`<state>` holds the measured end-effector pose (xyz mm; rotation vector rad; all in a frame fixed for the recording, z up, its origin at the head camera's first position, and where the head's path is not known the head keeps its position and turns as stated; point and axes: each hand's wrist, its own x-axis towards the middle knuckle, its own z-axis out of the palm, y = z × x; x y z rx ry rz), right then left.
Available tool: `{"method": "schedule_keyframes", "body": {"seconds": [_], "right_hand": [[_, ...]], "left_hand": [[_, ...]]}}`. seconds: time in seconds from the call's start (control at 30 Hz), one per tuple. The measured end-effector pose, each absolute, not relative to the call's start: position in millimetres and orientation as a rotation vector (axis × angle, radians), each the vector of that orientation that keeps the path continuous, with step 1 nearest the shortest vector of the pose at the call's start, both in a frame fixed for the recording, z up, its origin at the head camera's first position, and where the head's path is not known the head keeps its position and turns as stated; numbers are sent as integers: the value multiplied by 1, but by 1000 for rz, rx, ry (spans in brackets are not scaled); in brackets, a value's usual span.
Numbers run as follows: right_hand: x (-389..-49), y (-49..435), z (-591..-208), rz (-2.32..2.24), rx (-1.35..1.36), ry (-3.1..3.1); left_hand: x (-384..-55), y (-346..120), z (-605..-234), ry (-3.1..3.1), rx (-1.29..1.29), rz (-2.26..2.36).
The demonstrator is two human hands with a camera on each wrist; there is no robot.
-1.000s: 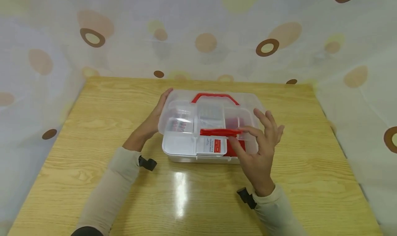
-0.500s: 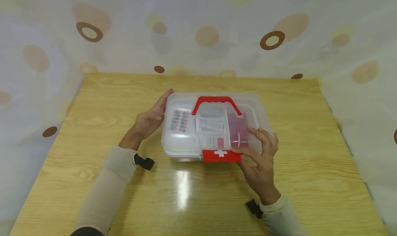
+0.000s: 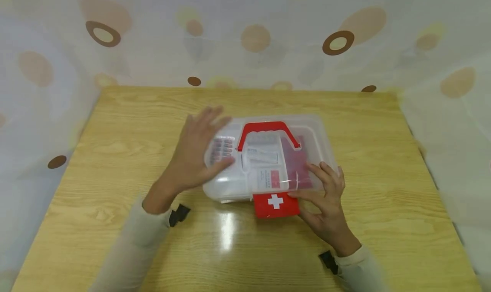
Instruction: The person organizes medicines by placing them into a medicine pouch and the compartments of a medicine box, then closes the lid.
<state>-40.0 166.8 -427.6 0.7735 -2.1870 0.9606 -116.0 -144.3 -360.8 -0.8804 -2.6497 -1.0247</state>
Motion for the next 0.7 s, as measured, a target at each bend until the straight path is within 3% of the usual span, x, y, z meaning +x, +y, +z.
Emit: {"method": "schedule_keyframes", "body": {"seconds": [0.1,0.23,0.47,0.7], "right_hand": [[-37,170,-423,905,802,-2227],[-36,172,-414,771,865,-2253],[-45,173,-383,612,1001,-2392],[-55,166,-380,392,824,-2516]], "left_hand": [[-84,-121,-352,-2674,-1071,-514],[-64,-102,-362,-2642,-1068,-184],[-68,-101,-373,-2538,-1026,-114],[-68,-102,-375,-2497,-1034,-86]]}}
